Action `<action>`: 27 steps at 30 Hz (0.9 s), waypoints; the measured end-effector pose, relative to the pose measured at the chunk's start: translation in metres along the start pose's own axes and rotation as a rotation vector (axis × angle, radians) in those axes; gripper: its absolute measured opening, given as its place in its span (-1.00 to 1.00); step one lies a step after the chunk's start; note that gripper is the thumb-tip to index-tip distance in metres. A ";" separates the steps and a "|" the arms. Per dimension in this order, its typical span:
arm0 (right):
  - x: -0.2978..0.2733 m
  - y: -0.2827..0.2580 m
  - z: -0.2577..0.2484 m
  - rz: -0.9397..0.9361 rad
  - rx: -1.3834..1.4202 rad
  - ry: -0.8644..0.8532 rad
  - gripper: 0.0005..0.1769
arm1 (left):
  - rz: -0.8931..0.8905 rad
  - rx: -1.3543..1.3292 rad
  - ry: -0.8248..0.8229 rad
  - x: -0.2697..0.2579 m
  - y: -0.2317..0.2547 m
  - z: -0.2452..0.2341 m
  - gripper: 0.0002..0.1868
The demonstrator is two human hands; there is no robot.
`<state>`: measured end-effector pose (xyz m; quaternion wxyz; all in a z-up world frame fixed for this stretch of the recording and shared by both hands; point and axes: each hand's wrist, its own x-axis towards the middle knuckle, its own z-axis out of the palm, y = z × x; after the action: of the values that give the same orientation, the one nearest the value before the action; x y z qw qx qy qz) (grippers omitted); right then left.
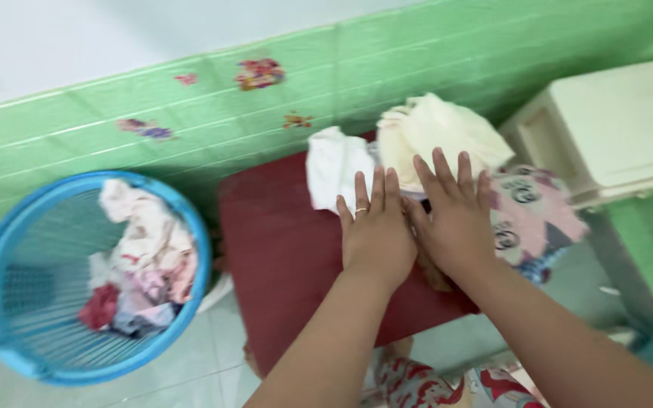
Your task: The person takes baby clothes out of a blue laundry basket and folds them one at a time on a small red table, smoothing each garment flat and stacking the folded pieces into piles by the table's edge.
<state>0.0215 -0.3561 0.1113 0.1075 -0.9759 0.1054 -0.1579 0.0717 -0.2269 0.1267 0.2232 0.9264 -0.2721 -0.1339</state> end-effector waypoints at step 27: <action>0.045 -0.330 0.071 -0.638 0.200 -0.205 -0.28 | -0.465 0.039 0.290 -0.143 -0.281 -0.153 -0.02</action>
<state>0.1434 -0.0395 0.1383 0.1578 -0.9552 -0.2320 -0.0945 0.1362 0.1172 0.1406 0.2053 0.9776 -0.0199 -0.0422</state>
